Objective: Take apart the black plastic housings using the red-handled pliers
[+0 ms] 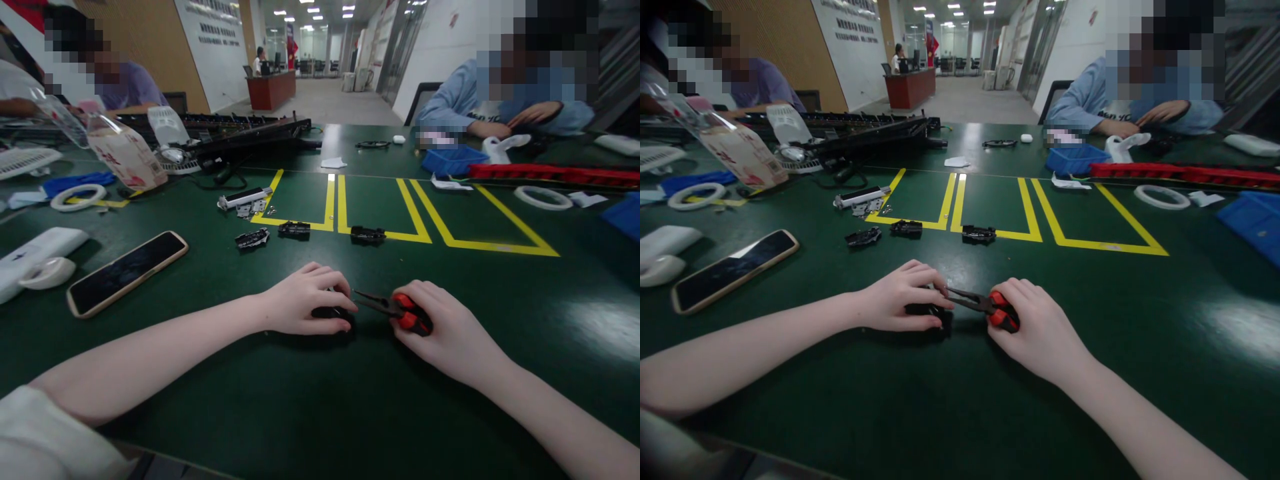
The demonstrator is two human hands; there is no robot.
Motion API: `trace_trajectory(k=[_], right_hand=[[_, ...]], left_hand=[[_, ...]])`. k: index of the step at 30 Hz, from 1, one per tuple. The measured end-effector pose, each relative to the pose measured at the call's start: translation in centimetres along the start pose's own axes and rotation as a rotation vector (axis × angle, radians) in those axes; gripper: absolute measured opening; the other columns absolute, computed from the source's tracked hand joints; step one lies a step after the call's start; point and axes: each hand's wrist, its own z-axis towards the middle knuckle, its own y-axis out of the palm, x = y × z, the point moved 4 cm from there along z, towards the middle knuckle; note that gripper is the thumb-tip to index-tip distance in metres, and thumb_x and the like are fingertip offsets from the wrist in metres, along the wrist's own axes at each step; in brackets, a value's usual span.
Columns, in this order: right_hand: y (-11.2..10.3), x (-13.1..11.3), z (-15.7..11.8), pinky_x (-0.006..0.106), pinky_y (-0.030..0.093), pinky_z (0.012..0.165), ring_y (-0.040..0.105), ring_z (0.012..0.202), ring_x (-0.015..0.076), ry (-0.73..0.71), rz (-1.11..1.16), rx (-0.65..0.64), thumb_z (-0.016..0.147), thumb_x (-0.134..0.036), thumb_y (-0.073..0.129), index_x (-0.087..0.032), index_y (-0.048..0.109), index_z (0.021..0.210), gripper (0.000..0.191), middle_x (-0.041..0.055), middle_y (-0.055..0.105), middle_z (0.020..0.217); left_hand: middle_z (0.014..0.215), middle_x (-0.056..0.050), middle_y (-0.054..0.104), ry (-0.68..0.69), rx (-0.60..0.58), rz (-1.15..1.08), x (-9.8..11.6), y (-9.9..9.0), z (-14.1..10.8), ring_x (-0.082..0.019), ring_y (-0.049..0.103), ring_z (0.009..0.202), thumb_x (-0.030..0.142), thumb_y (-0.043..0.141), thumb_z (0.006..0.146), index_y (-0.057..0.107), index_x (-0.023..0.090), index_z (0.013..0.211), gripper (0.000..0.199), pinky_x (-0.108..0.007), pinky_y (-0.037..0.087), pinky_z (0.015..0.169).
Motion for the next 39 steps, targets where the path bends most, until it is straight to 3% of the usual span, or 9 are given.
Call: trace_trajectory(k=[11,17,27,39], right_hand=[[0.71,0.89,-0.22,0.040,0.052,0.070,0.061,0.085,0.0247,-0.058,0.013,0.043,0.083,-0.036,0.061,-0.024,0.061,0.101,0.022,0.0073,0.066,0.095],[0.61,0.78,-0.24,0.040,0.051,0.071,0.061,0.085,0.0249,-0.056,0.015,0.033,0.081,-0.036,0.062,-0.024,0.061,0.100,0.022,0.0071,0.066,0.094],[0.62,0.79,-0.11,0.040,0.051,0.071,0.061,0.085,0.0251,-0.060,0.018,0.027,0.082,-0.036,0.061,-0.024,0.060,0.100,0.022,0.0078,0.066,0.095],[0.47,0.61,-0.10,0.040,0.051,0.071,0.061,0.084,0.0245,-0.069,0.018,0.014,0.082,-0.035,0.062,-0.024,0.060,0.101,0.022,0.0072,0.066,0.094]], left_hand=[[0.098,-0.004,0.072,0.122,0.108,0.188,0.01,0.46,-0.29,-0.014,0.067,0.088,0.031,0.053,0.102,0.071,0.018,0.101,0.022,-0.027,0.050,0.079],[0.103,-0.006,0.069,0.008,0.052,0.037,-0.55,0.39,-0.53,-0.013,0.066,0.086,0.026,0.054,0.101,0.069,0.016,0.102,0.018,-0.022,0.051,0.072],[0.099,-0.002,0.074,0.059,0.103,0.256,-0.20,0.31,-0.55,-0.012,0.068,0.080,0.028,0.047,0.105,0.068,0.019,0.100,0.023,-0.024,0.051,0.072],[0.096,-0.003,0.070,-0.005,0.054,0.206,-0.21,0.38,-0.29,-0.014,0.067,0.084,0.033,0.051,0.103,0.062,0.017,0.100,0.020,-0.025,0.049,0.071]])
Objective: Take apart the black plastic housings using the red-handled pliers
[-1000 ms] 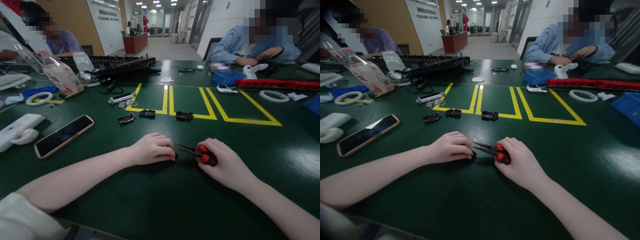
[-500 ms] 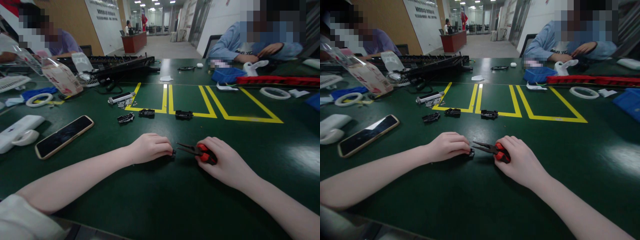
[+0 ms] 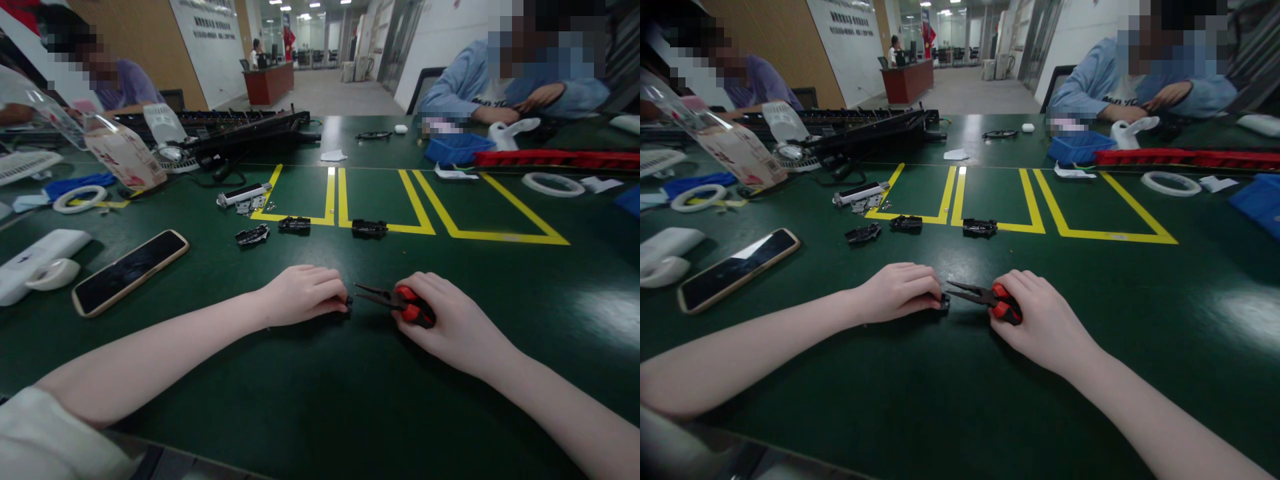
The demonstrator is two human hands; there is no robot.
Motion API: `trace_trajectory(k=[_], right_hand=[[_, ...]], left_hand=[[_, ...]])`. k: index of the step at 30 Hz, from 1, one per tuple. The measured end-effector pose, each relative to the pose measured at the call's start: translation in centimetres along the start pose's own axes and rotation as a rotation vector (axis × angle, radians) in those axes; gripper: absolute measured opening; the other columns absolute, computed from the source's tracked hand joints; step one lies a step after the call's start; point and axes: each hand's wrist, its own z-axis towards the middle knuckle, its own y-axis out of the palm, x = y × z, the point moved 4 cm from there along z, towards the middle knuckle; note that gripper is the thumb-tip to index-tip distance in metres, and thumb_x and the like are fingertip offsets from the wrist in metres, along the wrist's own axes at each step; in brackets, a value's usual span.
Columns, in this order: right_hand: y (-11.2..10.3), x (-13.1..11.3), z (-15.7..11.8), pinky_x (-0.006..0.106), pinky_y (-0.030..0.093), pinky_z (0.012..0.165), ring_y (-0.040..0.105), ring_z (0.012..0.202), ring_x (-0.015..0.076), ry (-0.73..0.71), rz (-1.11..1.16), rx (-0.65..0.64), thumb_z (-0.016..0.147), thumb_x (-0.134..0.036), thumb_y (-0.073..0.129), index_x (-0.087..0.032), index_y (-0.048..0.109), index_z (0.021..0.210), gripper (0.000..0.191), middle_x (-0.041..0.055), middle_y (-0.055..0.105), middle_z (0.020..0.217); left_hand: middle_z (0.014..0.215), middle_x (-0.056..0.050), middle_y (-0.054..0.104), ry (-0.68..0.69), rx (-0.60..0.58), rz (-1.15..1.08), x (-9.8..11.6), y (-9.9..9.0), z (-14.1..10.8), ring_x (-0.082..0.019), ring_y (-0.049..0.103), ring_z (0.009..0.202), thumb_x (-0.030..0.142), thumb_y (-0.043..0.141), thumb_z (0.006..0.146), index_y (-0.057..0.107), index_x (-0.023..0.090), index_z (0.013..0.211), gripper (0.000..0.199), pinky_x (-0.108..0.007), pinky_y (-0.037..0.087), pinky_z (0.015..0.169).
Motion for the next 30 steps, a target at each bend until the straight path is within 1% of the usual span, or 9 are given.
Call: trace_trajectory(k=[3,6,10,14,17,19,23,27,30], right_hand=[[0.0,0.0,0.0,0.041,0.051,0.070,0.061,0.085,0.0253,0.000,-0.001,0.005,0.082,-0.036,0.061,-0.024,0.060,0.101,0.022,0.0077,0.066,0.095],[0.1,0.1,0.0,0.040,0.051,0.070,0.061,0.085,0.0257,0.000,-0.002,0.006,0.082,-0.037,0.061,-0.024,0.061,0.101,0.022,0.0076,0.066,0.095],[0.1,0.2,-0.1,0.040,0.051,0.070,0.061,0.085,0.0258,0.002,-0.019,0.003,0.082,-0.037,0.061,-0.024,0.061,0.101,0.023,0.0075,0.066,0.094],[0.1,0.2,-0.1,0.041,0.051,0.072,0.061,0.086,0.0257,-0.005,-0.018,0.005,0.083,-0.037,0.061,-0.024,0.061,0.102,0.023,0.0074,0.067,0.095],[0.1,0.2,-0.1,0.041,0.052,0.072,0.062,0.088,0.0257,0.001,-0.009,-0.008,0.085,-0.039,0.062,-0.024,0.061,0.103,0.024,0.0079,0.067,0.097],[0.0,0.3,-0.1,0.041,0.052,0.071,0.062,0.088,0.0261,0.006,-0.012,-0.010,0.086,-0.044,0.062,-0.024,0.062,0.103,0.027,0.0085,0.067,0.098],[0.0,0.4,-0.2,0.043,0.053,0.072,0.063,0.090,0.0266,-0.011,-0.018,-0.005,0.087,-0.056,0.062,-0.023,0.063,0.109,0.039,0.0092,0.067,0.101],[0.2,0.4,-0.3,0.045,0.054,0.080,0.063,0.100,0.0287,-0.071,-0.022,0.007,0.088,-0.060,0.060,-0.024,0.060,0.123,0.050,0.0105,0.067,0.112],[0.3,0.2,-0.4,0.049,0.052,0.086,0.063,0.105,0.0306,-0.123,-0.052,0.009,0.090,-0.060,0.055,-0.024,0.059,0.128,0.052,0.0113,0.068,0.115]], left_hand=[[0.099,-0.005,0.069,-0.013,-0.020,-0.050,-0.1,0.0,0.0,-0.015,0.066,0.087,0.035,0.054,0.101,0.061,0.016,0.107,0.021,-0.025,0.049,0.073],[0.103,-0.006,0.067,-0.037,-0.032,-0.084,-0.1,0.0,0.0,-0.016,0.065,0.089,0.031,0.056,0.100,0.059,0.016,0.115,0.022,-0.025,0.050,0.074],[0.105,-0.007,0.066,-0.064,-0.046,-0.102,-0.1,-0.1,0.0,-0.016,0.064,0.088,0.026,0.055,0.097,0.060,0.016,0.116,0.022,-0.026,0.049,0.073],[0.111,-0.008,0.064,-0.071,-0.044,-0.158,-0.1,-0.7,-0.4,-0.017,0.063,0.092,0.032,0.053,0.098,0.058,0.015,0.120,0.029,-0.027,0.051,0.077],[0.120,-0.010,0.061,-0.159,-0.060,-0.222,-0.4,-1.4,-1.0,-0.016,0.063,0.092,0.036,0.052,0.099,0.055,0.015,0.127,0.035,-0.027,0.052,0.077],[0.115,-0.008,0.063,-0.248,-0.082,-0.252,-0.9,-1.7,-1.5,-0.015,0.064,0.087,0.036,0.050,0.099,0.054,0.016,0.128,0.035,-0.027,0.052,0.073],[0.088,0.000,0.067,-0.358,-0.141,-0.264,-1.6,-1.9,-2.0,-0.013,0.062,0.073,0.036,0.048,0.101,0.053,0.018,0.129,0.034,-0.024,0.047,0.066],[0.077,0.003,0.065,-0.354,-0.119,-0.230,-1.9,-1.7,-2.0,-0.011,0.060,0.065,0.037,0.046,0.102,0.055,0.018,0.127,0.033,-0.023,0.043,0.063],[0.066,0.006,0.059,-0.321,-0.089,-0.220,-2.0,-1.7,-2.0,-0.009,0.056,0.058,0.037,0.046,0.102,0.057,0.018,0.124,0.032,-0.023,0.041,0.062]])
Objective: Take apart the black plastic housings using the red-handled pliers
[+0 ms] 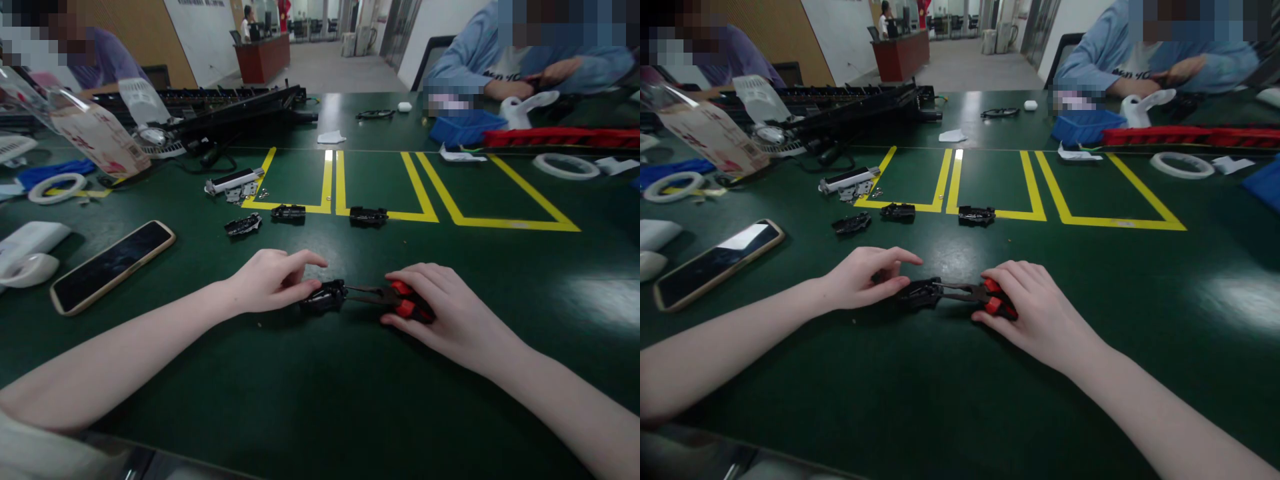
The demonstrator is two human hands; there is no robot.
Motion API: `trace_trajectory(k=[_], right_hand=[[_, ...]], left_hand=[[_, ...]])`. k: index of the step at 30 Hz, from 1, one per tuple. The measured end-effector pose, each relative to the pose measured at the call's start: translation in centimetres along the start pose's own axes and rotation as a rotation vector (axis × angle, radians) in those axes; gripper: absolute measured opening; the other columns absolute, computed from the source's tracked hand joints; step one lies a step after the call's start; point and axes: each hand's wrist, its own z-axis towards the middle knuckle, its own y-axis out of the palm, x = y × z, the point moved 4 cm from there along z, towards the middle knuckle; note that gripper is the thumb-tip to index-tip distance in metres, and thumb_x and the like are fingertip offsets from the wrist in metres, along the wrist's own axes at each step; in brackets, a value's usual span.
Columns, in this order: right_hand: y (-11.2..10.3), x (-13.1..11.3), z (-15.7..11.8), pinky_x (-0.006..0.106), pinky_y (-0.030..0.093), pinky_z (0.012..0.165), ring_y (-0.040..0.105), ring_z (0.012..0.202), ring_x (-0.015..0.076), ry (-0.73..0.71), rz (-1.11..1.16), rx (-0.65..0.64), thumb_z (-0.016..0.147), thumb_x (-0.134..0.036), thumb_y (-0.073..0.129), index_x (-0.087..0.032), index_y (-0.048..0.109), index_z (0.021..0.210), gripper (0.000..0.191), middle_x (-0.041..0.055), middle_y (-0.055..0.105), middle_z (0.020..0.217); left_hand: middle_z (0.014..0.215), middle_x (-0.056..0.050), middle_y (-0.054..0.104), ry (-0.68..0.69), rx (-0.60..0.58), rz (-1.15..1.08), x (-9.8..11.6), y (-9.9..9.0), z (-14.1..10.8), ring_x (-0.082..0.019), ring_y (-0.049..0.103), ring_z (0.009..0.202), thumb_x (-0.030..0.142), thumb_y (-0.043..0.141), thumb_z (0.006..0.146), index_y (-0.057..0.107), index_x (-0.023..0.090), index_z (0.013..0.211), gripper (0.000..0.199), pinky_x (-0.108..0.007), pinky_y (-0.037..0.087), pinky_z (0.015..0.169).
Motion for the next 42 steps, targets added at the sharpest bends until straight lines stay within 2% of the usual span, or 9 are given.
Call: trace_trajectory(k=[5,10,23,28,30,33,36,39,42], right_hand=[[-0.2,-0.4,0.1,0.058,0.044,0.100,0.062,0.114,0.0336,-0.068,-0.104,-0.023,0.095,-0.053,0.049,-0.022,0.057,0.131,0.049,0.0124,0.068,0.120],[-0.6,-0.6,0.4,0.051,0.052,0.087,0.063,0.105,0.0324,-0.023,-0.112,-0.056,0.095,-0.047,0.048,-0.018,0.061,0.122,0.042,0.0145,0.068,0.113],[-0.4,-1.2,1.1,0.044,0.050,0.069,0.063,0.082,0.0288,-0.012,-0.086,-0.049,0.093,-0.069,0.039,-0.018,0.065,0.103,0.058,0.0136,0.068,0.094],[-0.2,-1.1,1.1,0.043,0.050,0.069,0.064,0.081,0.0284,-0.014,-0.067,-0.023,0.092,-0.070,0.041,-0.020,0.065,0.107,0.058,0.0121,0.069,0.094],[-0.2,-1.0,1.2,0.044,0.050,0.069,0.065,0.083,0.0294,-0.004,-0.067,-0.018,0.092,-0.071,0.039,-0.022,0.063,0.118,0.060,0.0125,0.070,0.099],[-0.1,-0.9,1.2,0.044,0.050,0.070,0.065,0.086,0.0307,0.002,-0.101,-0.033,0.094,-0.068,0.039,-0.024,0.060,0.129,0.060,0.0135,0.070,0.106],[-0.2,-1.3,1.3,0.043,0.052,0.071,0.065,0.089,0.0292,-0.060,-0.190,-0.024,0.099,-0.057,0.038,-0.021,0.060,0.129,0.052,0.0144,0.069,0.107],[-0.2,-1.8,1.4,0.039,0.052,0.067,0.063,0.084,0.0251,-0.142,-0.281,0.001,0.102,-0.046,0.036,-0.017,0.060,0.126,0.045,0.0136,0.068,0.101],[-0.3,-2.2,1.6,0.035,0.050,0.063,0.061,0.078,0.0222,-0.180,-0.333,0.016,0.103,-0.042,0.037,-0.014,0.062,0.121,0.041,0.0115,0.067,0.095]], left_hand=[[0.063,0.007,0.054,-0.007,0.081,-0.016,-0.5,-0.7,-0.1,-0.009,0.052,0.056,0.033,0.046,0.101,0.059,0.017,0.122,0.029,-0.022,0.041,0.061],[0.088,0.001,0.068,-0.026,-0.030,-0.054,-1.0,-0.5,0.0,-0.009,0.059,0.066,0.028,0.050,0.098,0.056,0.019,0.128,0.032,-0.021,0.045,0.064],[0.053,0.012,0.050,0.187,0.051,-0.121,0.8,-0.2,-0.6,-0.007,0.049,0.046,0.018,0.047,0.098,0.039,0.018,0.143,0.046,-0.021,0.041,0.055],[0.098,-0.003,0.067,0.017,0.421,-0.175,-0.9,-1.4,-0.6,-0.010,0.058,0.064,0.018,0.041,0.099,0.034,0.023,0.146,0.047,-0.026,0.052,0.062],[0.124,-0.008,0.061,0.009,0.454,-0.188,-1.3,-1.6,-0.4,-0.012,0.062,0.076,0.019,0.040,0.099,0.035,0.026,0.147,0.049,-0.030,0.056,0.072],[0.147,-0.011,0.048,0.104,0.223,-0.217,-0.6,-0.9,0.0,-0.021,0.063,0.109,0.023,0.046,0.098,0.029,0.027,0.152,0.057,-0.041,0.053,0.099],[0.159,-0.014,0.036,0.193,-0.029,-0.197,0.4,0.1,0.2,-0.030,0.046,0.138,0.039,0.060,0.094,0.013,0.023,0.160,0.082,-0.048,0.038,0.117],[0.158,-0.015,0.040,0.207,-0.148,-0.108,0.6,0.8,0.4,-0.034,0.040,0.143,0.052,0.069,0.088,0.013,0.020,0.160,0.098,-0.051,0.031,0.119],[0.147,-0.015,0.052,0.166,-0.186,-0.048,0.4,1.3,0.7,-0.032,0.049,0.134,0.056,0.065,0.090,0.030,0.019,0.156,0.083,-0.049,0.036,0.114]])
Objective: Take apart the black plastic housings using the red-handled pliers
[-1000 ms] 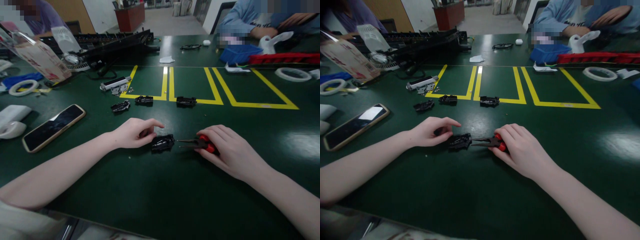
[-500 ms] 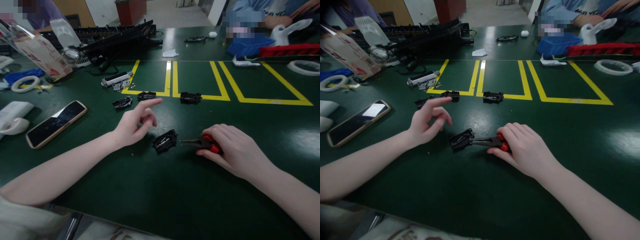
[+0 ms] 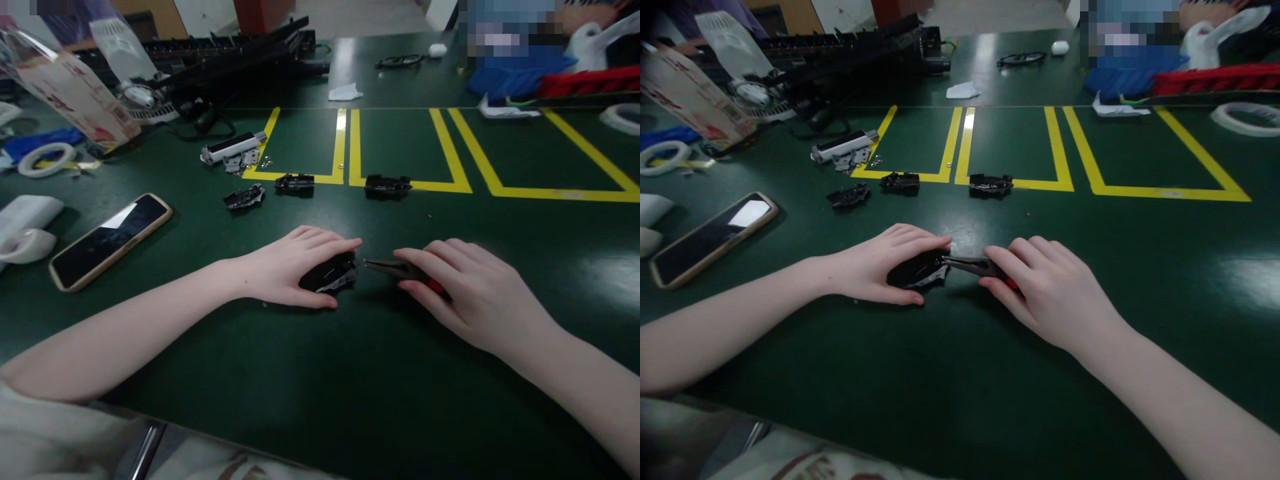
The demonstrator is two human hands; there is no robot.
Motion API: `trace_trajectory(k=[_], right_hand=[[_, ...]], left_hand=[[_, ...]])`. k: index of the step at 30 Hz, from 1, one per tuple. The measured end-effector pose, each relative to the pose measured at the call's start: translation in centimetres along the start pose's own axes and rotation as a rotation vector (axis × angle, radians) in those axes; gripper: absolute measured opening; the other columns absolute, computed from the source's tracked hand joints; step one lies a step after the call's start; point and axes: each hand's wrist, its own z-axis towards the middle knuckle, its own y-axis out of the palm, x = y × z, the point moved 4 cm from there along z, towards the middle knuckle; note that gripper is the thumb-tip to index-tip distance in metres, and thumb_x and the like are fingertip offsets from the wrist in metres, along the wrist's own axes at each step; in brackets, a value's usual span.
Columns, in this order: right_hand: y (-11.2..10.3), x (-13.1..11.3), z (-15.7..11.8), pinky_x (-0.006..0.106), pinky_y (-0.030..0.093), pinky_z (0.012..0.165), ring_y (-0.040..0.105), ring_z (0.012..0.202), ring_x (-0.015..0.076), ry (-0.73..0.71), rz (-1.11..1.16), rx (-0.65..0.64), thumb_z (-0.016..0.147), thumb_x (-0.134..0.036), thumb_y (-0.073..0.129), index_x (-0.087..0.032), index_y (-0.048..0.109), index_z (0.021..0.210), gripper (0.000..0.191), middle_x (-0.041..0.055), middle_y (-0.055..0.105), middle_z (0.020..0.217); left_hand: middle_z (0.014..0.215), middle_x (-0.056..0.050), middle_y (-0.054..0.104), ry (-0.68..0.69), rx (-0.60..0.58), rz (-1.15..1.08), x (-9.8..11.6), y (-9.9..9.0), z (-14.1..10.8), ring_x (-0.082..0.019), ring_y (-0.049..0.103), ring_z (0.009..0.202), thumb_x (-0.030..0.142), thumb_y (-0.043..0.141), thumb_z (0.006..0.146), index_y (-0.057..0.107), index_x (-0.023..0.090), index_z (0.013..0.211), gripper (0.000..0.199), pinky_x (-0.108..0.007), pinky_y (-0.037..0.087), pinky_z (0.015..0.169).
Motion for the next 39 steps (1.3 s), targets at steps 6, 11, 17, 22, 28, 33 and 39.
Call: trace_trajectory(k=[6,11,17,22,28,33,39], right_hand=[[0.1,-0.6,0.1,0.036,0.052,0.070,0.060,0.087,0.0232,-0.004,0.017,0.008,0.102,-0.038,0.040,-0.012,0.061,0.118,0.036,0.0123,0.066,0.099],[0.4,-0.5,-0.3,0.035,0.051,0.068,0.060,0.085,0.0225,0.025,0.069,0.028,0.102,-0.038,0.042,-0.017,0.055,0.126,0.035,0.0115,0.065,0.103],[0.4,-0.3,-0.4,0.037,0.052,0.070,0.062,0.087,0.0237,0.026,0.099,0.039,0.100,-0.036,0.045,-0.018,0.057,0.122,0.030,0.0120,0.065,0.109],[0.1,-0.6,0.1,0.037,0.053,0.067,0.063,0.082,0.0239,0.014,0.100,0.041,0.100,-0.039,0.044,-0.015,0.060,0.111,0.031,0.0123,0.066,0.099],[-0.1,-0.8,0.3,0.039,0.054,0.066,0.064,0.081,0.0251,-0.001,0.086,0.026,0.098,-0.037,0.047,-0.013,0.061,0.104,0.028,0.0134,0.067,0.095],[-0.1,-0.7,0.4,0.041,0.054,0.066,0.065,0.080,0.0266,0.005,0.096,0.022,0.098,-0.037,0.048,-0.016,0.061,0.105,0.026,0.0144,0.068,0.095],[0.0,-0.6,0.5,0.042,0.054,0.067,0.065,0.081,0.0276,0.037,0.124,0.007,0.097,-0.040,0.048,-0.020,0.060,0.105,0.024,0.0134,0.068,0.097]], left_hand=[[0.143,-0.017,0.051,-0.005,0.028,0.037,0.3,-0.1,-0.2,-0.034,0.050,0.130,0.062,0.066,0.086,0.033,0.018,0.154,0.088,-0.047,0.039,0.109],[0.132,-0.015,0.058,-0.019,0.067,0.075,0.3,-0.6,-0.4,-0.029,0.057,0.114,0.059,0.061,0.089,0.037,0.015,0.151,0.080,-0.039,0.044,0.095],[0.101,-0.006,0.070,-0.029,0.036,0.114,0.2,-0.8,-0.4,-0.020,0.063,0.088,0.058,0.061,0.089,0.044,0.014,0.147,0.075,-0.033,0.040,0.084],[0.081,-0.001,0.069,-0.007,0.023,0.139,0.2,-0.6,-0.5,-0.017,0.062,0.073,0.066,0.058,0.088,0.045,0.013,0.147,0.079,-0.031,0.039,0.074],[0.125,-0.015,0.065,0.056,0.125,0.169,-0.2,-0.8,-0.3,-0.026,0.064,0.101,0.074,0.063,0.081,0.038,0.014,0.152,0.096,-0.035,0.046,0.083],[0.159,-0.019,0.038,0.108,0.094,0.038,-0.1,-0.3,0.3,-0.036,0.043,0.141,0.070,0.067,0.080,0.018,0.016,0.160,0.109,-0.045,0.037,0.112],[0.149,-0.016,0.052,0.109,0.010,0.030,0.2,0.1,0.4,-0.033,0.052,0.132,0.056,0.067,0.086,0.017,0.018,0.161,0.098,-0.045,0.038,0.109]])
